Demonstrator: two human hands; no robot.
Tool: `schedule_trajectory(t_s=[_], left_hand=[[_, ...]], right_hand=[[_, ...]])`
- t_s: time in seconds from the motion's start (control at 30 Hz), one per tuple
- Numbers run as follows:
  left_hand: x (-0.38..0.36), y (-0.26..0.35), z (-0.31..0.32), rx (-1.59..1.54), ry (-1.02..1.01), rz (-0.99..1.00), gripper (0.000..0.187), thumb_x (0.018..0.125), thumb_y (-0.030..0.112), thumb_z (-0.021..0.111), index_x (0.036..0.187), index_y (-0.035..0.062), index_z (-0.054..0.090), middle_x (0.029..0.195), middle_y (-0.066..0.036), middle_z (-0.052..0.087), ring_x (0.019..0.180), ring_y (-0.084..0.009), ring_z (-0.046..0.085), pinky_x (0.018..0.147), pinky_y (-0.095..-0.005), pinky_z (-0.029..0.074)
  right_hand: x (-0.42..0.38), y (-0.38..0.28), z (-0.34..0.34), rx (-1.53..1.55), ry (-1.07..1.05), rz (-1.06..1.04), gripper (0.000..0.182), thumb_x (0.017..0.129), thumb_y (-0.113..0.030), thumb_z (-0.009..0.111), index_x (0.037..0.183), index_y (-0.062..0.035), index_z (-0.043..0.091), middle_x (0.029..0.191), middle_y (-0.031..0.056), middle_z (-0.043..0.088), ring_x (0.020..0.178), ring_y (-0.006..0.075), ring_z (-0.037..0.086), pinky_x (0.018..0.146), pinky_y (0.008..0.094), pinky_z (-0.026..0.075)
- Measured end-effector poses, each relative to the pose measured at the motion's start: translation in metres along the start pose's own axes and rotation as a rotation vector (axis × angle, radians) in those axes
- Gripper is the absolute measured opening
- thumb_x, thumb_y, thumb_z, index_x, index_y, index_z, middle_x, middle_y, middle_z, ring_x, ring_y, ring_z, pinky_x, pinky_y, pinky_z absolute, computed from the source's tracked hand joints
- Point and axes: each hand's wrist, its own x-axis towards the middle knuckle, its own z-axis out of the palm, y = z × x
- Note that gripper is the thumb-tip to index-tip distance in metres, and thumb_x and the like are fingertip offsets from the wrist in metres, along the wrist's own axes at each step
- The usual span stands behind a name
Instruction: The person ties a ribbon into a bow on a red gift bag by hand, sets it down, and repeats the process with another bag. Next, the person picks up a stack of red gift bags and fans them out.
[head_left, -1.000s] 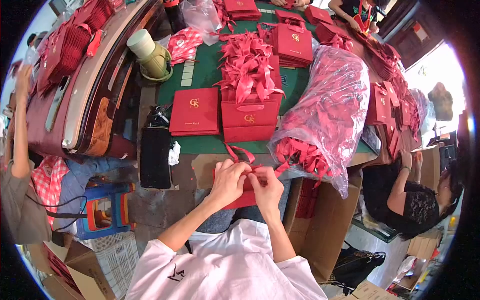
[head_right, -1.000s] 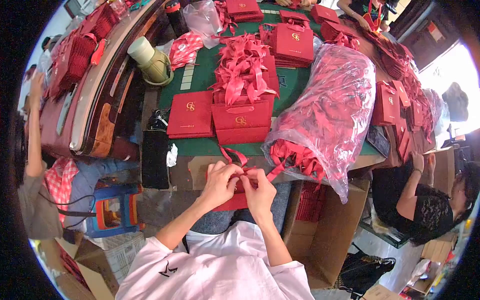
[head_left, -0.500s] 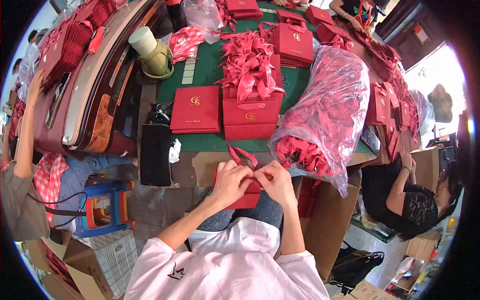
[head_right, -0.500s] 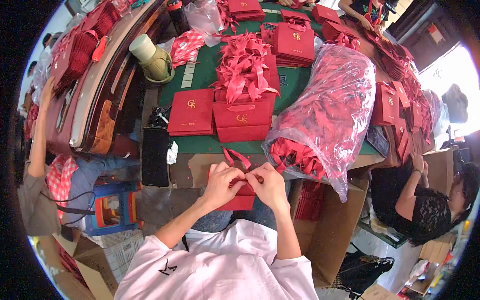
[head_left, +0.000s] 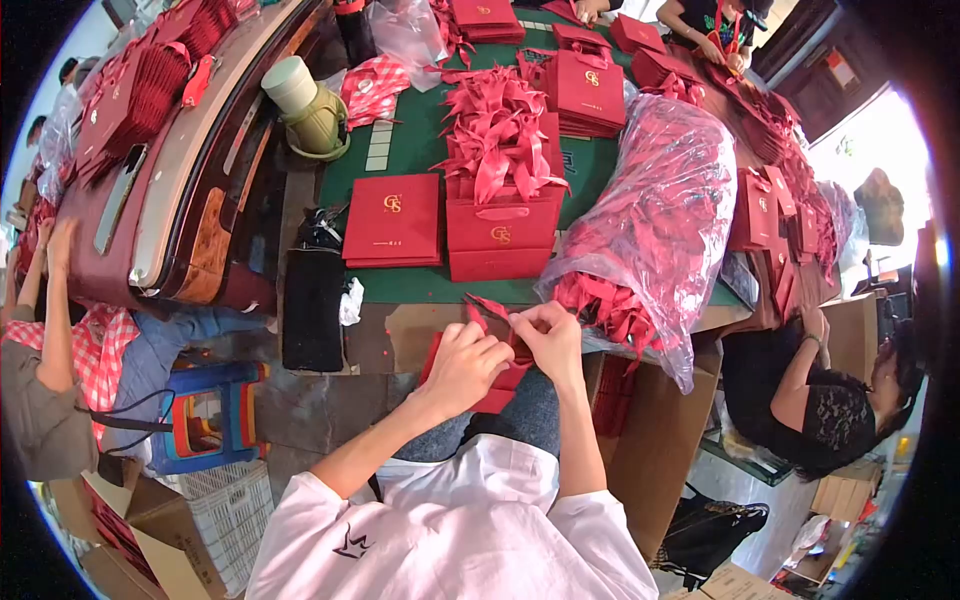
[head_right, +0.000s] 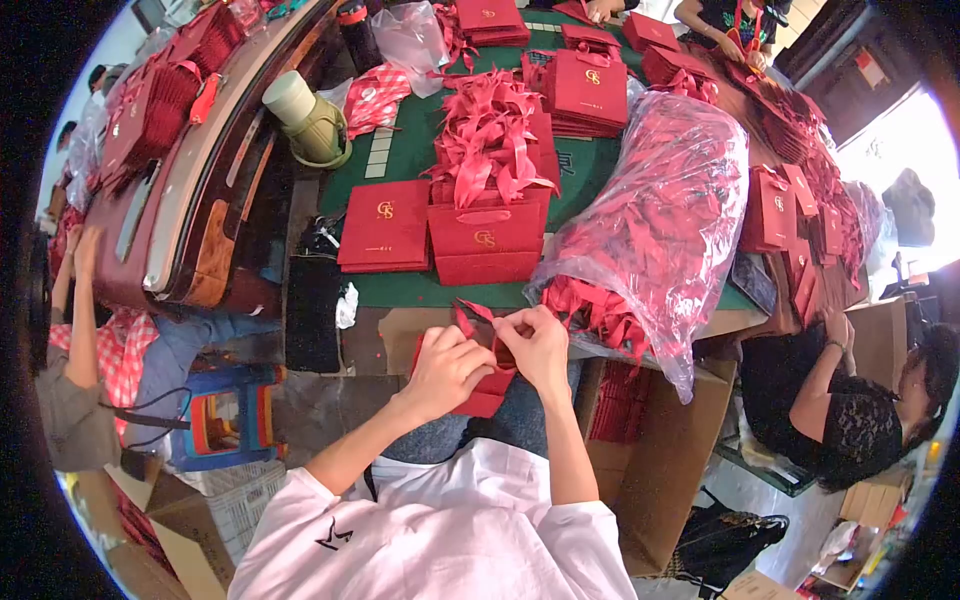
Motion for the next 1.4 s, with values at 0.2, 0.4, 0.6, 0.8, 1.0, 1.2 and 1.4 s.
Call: schedule_trajectory(t_s=[0.2,0.4,0.6,0.8,1.0,1.2,1.4], left_hand=[[0.006,-0.005,-0.006,-0.073,0.015,-0.152,0.016,0.077,0.017,0.077,0.087,0.0133,0.065,0.083,0.002,0.067,0.085,-0.0217,0.056,0.084,-0.0384,0.037],[0.01,-0.022,0.005,-0.043,0.057,-0.257,0.014,0.078,0.015,0.075,0.086,0.0123,0.064,0.085,-0.001,0.067,0.086,-0.024,0.056,0.083,-0.0403,0.037],[0.007,-0.035,0.016,0.026,0.046,-0.277,0.019,0.078,0.013,0.073,0.094,0.0111,0.062,0.094,-0.004,0.066,0.091,-0.0261,0.055,0.083,-0.0419,0.037],[0.007,0.009,-0.007,-0.16,0.138,-0.052,0.046,0.075,0.001,0.064,0.121,0.0054,0.06,0.121,-0.014,0.06,0.11,-0.0353,0.055,0.097,-0.0464,0.043],[-0.003,0.039,-0.023,-0.174,0.104,-0.076,0.052,0.077,0.006,0.07,0.128,0.0051,0.056,0.123,-0.015,0.059,0.106,-0.0325,0.057,0.089,-0.0399,0.049],[-0.048,0.051,-0.01,-0.524,0.087,-0.512,0.039,0.084,0.015,0.076,0.117,0.0043,0.059,0.104,-0.01,0.064,0.082,-0.0188,0.062,0.069,-0.0316,0.05],[-0.074,0.052,0.015,-1.009,-0.18,-0.725,0.023,0.094,0.02,0.068,0.109,0.0034,0.065,0.082,-0.003,0.066,0.066,-0.0078,0.056,0.06,-0.0276,0.045]], right_hand=[[-0.014,-0.017,-0.022,-0.029,0.118,-0.152,0.018,0.083,-0.02,0.078,0.085,-0.0024,0.074,0.083,0.0113,0.063,0.075,0.0251,0.064,0.07,0.0359,0.049],[-0.053,-0.021,-0.058,-0.689,-0.019,-0.365,0.018,0.074,-0.018,0.079,0.079,-0.0051,0.067,0.085,0.0085,0.065,0.086,0.0302,0.061,0.078,0.0421,0.046],[-0.074,-0.035,-0.062,-0.503,-0.085,-0.209,0.013,0.08,-0.016,0.074,0.085,-0.0058,0.067,0.073,0.0106,0.063,0.069,0.032,0.062,0.066,0.0408,0.05],[-0.066,-0.037,-0.034,-0.318,-0.02,-0.31,0.008,0.086,-0.01,0.069,0.09,-0.0044,0.067,0.079,0.0154,0.067,0.069,0.0328,0.065,0.061,0.0398,0.051],[-0.059,-0.031,-0.018,-0.074,-0.05,-0.108,0.011,0.09,-0.009,0.066,0.097,-0.0011,0.067,0.074,0.0138,0.066,0.062,0.0216,0.065,0.056,0.0336,0.049],[-0.06,-0.035,-0.002,0.152,0.003,0.052,0.011,0.091,-0.006,0.064,0.099,0.0012,0.067,0.069,0.0074,0.063,0.062,0.0071,0.053,0.056,0.0269,0.045],[-0.061,-0.044,0.02,0.12,0.057,0.009,0.011,0.091,-0.007,0.064,0.098,0.0009,0.066,0.067,0.008,0.062,0.06,0.0073,0.053,0.056,0.0273,0.045]])
